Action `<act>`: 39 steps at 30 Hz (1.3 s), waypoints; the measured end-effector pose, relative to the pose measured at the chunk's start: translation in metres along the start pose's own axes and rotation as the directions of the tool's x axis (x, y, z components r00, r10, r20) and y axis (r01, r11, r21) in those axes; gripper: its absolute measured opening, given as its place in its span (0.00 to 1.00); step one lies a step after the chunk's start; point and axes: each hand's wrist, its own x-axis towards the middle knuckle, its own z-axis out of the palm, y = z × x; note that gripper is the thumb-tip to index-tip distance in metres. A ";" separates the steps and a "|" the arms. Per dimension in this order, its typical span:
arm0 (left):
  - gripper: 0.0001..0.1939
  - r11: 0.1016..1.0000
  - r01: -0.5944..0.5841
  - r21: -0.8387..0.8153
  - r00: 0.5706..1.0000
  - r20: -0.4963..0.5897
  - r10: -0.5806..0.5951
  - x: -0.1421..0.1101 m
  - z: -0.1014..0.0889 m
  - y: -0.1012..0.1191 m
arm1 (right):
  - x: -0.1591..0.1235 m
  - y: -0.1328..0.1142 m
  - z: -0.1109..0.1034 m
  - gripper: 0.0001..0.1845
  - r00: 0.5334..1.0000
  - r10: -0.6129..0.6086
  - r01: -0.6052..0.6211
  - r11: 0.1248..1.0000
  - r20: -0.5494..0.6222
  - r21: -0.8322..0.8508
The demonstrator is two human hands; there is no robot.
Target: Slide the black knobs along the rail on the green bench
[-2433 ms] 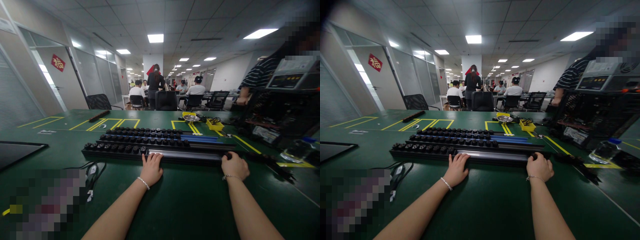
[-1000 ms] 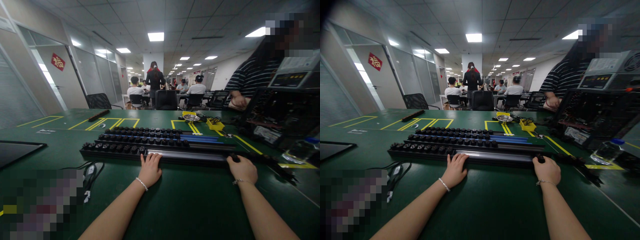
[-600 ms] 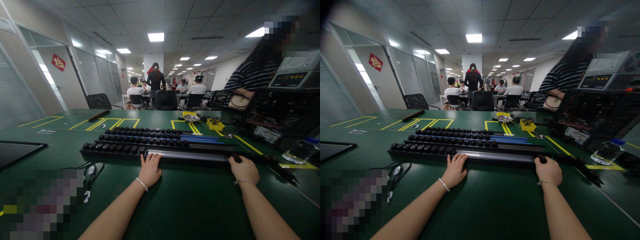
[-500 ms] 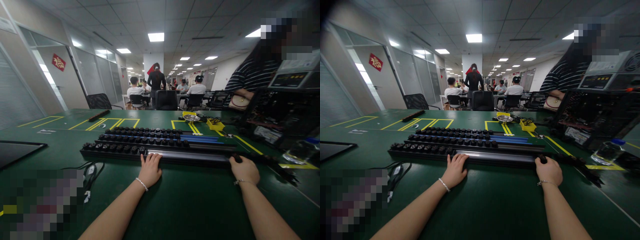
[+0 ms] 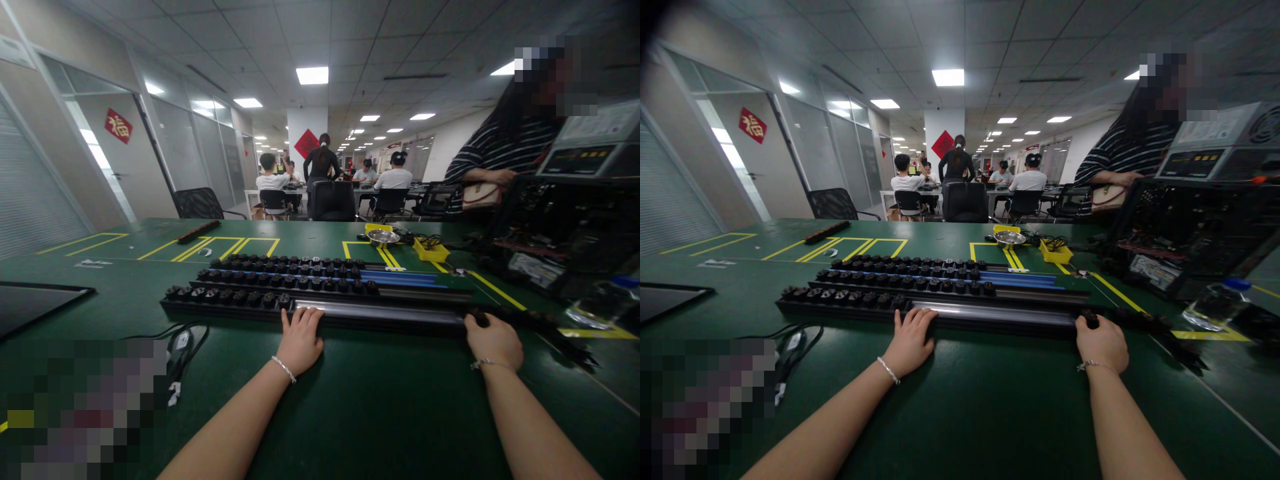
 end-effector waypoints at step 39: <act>0.29 0.999 0.018 0.043 1.000 0.016 -0.018 -0.001 -0.001 0.003 | 0.022 0.030 -0.008 0.30 0.950 0.312 -0.310 0.946 -0.005 0.091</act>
